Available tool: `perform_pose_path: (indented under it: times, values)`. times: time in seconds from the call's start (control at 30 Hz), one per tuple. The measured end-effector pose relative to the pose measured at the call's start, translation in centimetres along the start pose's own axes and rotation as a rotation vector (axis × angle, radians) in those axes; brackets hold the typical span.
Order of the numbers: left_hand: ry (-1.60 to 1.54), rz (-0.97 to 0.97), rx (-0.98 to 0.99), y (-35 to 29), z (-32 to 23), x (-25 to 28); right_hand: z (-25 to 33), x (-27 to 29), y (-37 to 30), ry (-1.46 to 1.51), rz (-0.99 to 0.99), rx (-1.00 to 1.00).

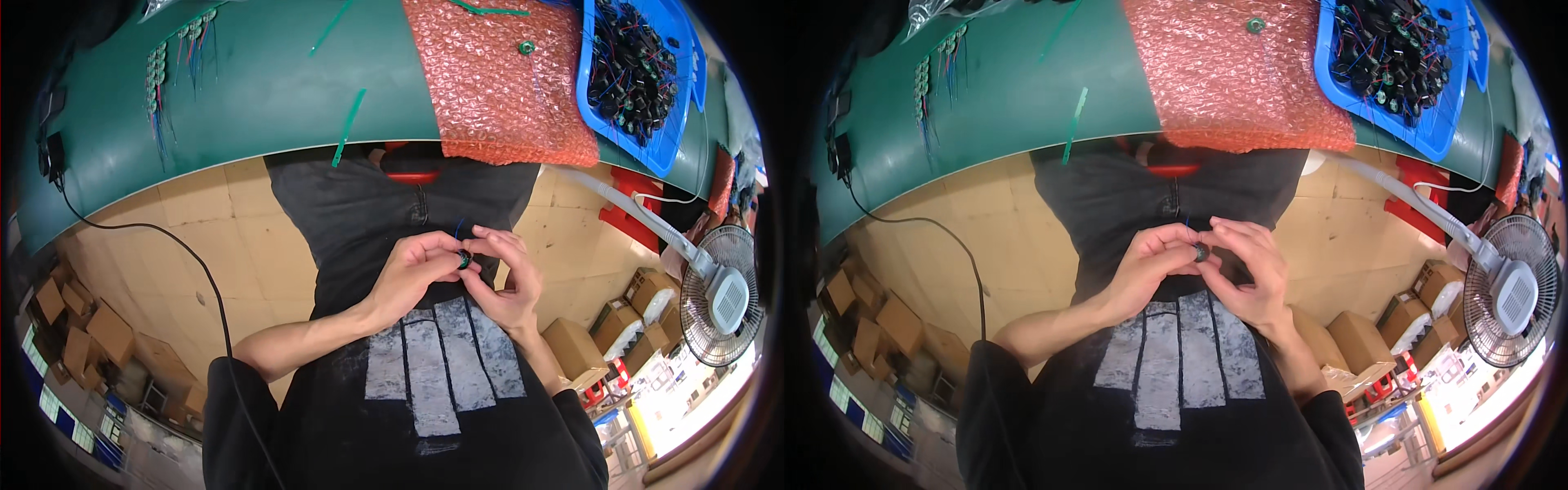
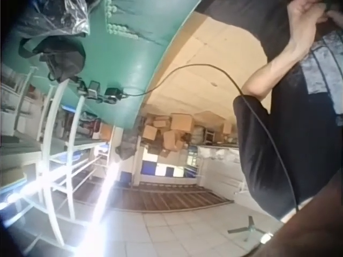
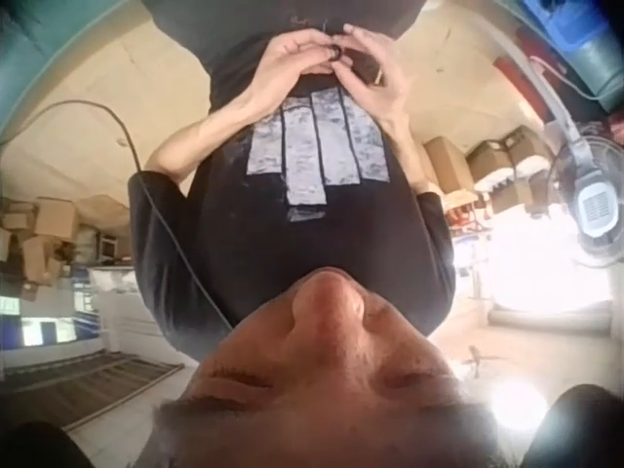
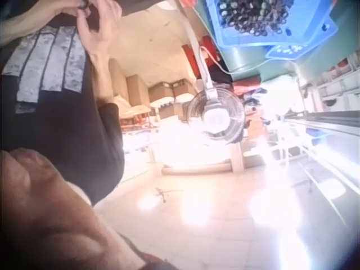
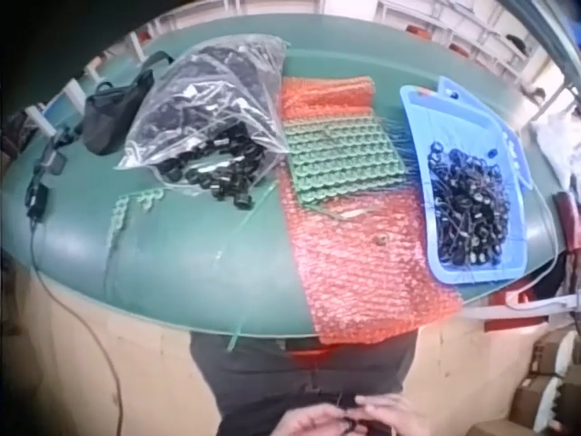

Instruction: The person is manually assembling small electronic components, specifically connecting wired parts into plastic housings.

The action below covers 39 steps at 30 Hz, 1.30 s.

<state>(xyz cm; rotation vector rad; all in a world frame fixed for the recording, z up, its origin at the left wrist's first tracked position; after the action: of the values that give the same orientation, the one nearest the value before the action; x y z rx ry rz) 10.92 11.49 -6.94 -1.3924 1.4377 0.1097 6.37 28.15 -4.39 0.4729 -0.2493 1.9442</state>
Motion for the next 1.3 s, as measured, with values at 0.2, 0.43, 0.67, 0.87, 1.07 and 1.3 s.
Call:
perform_pose_path:
  times: [0.2,0.43,0.67,0.87,1.07,1.3]
  values:
    - [-0.074,-0.032,0.038,0.1,0.2,0.6,-0.4,-0.5,-0.1,-0.081,0.085,0.026]
    - [-0.123,-0.069,0.025,0.7,-0.4,0.4,-0.2,-1.1,1.0,-0.096,0.039,0.081]
    - [-0.073,-0.141,-0.082,2.0,0.0,-0.4,-1.5,-0.8,0.8,-0.071,-0.044,0.014]
    - [0.011,-0.09,-0.147,2.2,-1.7,-2.1,-1.2,0.9,2.3,0.049,-0.11,-0.075]
    - [0.436,-0.086,-0.44,1.7,-2.8,-2.5,-1.4,0.9,3.2,0.178,-0.198,0.067]
    - [1.085,-0.055,-1.099,1.8,-6.9,-4.4,-0.8,2.9,3.1,0.443,-0.185,-0.103]
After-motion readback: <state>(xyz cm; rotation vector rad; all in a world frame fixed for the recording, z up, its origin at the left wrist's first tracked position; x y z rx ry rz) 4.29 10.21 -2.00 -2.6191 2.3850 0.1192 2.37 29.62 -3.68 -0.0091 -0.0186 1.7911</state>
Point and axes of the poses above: each hand's wrist, its own y-axis towards the middle knuckle, its own x-axis out of the back of the hand, z = x × y, the point moved 2 cm from there along y, towards the middle knuckle, and after that the axes turned 6 degrees about -x, right-handed, at the moved point
